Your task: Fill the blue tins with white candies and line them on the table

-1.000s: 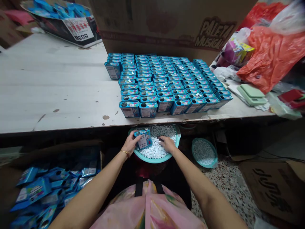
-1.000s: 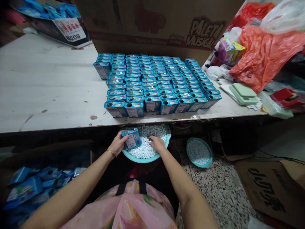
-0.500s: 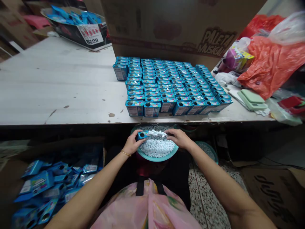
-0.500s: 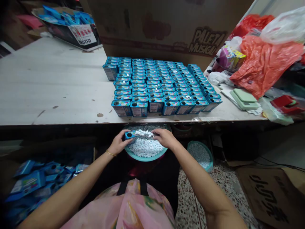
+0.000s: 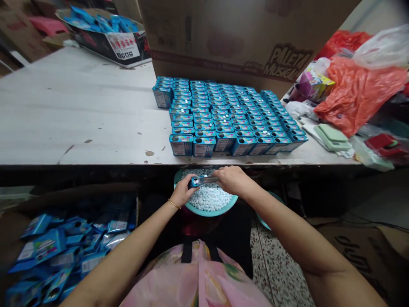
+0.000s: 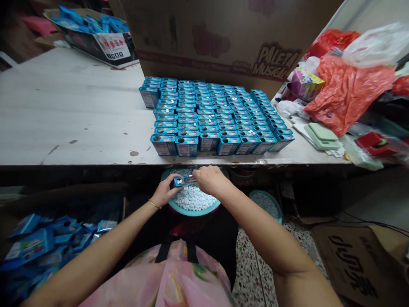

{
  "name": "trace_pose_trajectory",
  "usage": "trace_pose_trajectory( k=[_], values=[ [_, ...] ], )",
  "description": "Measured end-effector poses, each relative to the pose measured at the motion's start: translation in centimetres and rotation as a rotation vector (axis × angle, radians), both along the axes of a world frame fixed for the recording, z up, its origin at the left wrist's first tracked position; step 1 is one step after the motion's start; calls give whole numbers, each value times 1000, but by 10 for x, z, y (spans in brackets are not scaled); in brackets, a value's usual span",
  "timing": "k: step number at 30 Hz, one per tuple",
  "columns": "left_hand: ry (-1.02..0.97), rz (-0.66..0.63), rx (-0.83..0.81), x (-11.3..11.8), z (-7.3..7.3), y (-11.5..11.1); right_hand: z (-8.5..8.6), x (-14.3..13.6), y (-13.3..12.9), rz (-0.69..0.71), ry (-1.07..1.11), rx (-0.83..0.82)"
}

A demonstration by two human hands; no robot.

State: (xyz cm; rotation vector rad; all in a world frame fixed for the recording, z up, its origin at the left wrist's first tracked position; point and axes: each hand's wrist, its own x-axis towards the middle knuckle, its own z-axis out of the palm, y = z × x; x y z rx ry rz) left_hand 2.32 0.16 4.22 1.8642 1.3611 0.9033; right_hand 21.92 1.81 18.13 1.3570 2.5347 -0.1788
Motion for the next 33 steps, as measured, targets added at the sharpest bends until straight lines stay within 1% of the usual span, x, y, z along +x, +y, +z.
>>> trace_pose_trajectory(
  k=[3, 5, 7, 8, 9, 11, 12, 14, 17, 20, 22, 23, 24, 25, 26, 27, 28, 29, 31, 32, 33],
  values=[
    [-54, 29, -15, -3, 3, -5, 7, 4, -3, -13, 21, 4],
    [-105, 55, -36, -14, 15, -13, 11, 16, -8, -31, 84, 11],
    [-157, 93, -58, -34, 33, -21, 10, 34, -13, -63, 205, 18],
    [-183, 123, -61, -48, 44, -24, 5, 45, -15, -86, 279, 17],
    [-204, 166, -51, -62, 56, -25, -1, 56, -17, -114, 351, 16],
    [-224, 262, -2, -92, 75, -22, -20, 74, -20, -188, 451, 9],
    [-230, 302, 30, -107, 81, -16, -32, 81, -20, -228, 476, -8],
    [-259, 344, 76, -131, 86, 2, -56, 88, -21, -279, 510, -50],
    [-331, 348, 92, -153, 80, 41, -86, 87, -23, -332, 521, -143],
    [-299, 352, 157, -163, 76, 80, -107, 84, -25, -381, 513, -221],
    [-245, 311, 190, -175, 77, 95, -119, 86, -25, -414, 498, -242],
    [-243, 321, 208, -186, 76, 97, -125, 89, -25, -426, 484, -251],
    [-260, 362, 243, -199, 73, 94, -131, 92, -25, -435, 466, -261],
    [-278, 422, 270, -214, 68, 86, -137, 96, -24, -443, 445, -276],
    [-297, 514, 290, -230, 60, 72, -144, 99, -23, -450, 426, -294],
    [-312, 629, 291, -246, 50, 52, -150, 102, -23, -464, 409, -307],
    [-321, 769, 268, -261, 37, 30, -155, 105, -22, -487, 396, -312],
    [-330, 897, 201, -275, 23, 6, -159, 106, -22, -517, 387, -309],
    [-303, 1030, -13, -294, -9, -36, -163, 103, -22, -577, 391, -300],
    [-273, 1085, -68, -300, -25, -50, -162, 99, -23, -601, 402, -297],
    [-239, 1134, -61, -304, -39, -57, -159, 93, -23, -618, 415, -301]
  ],
)
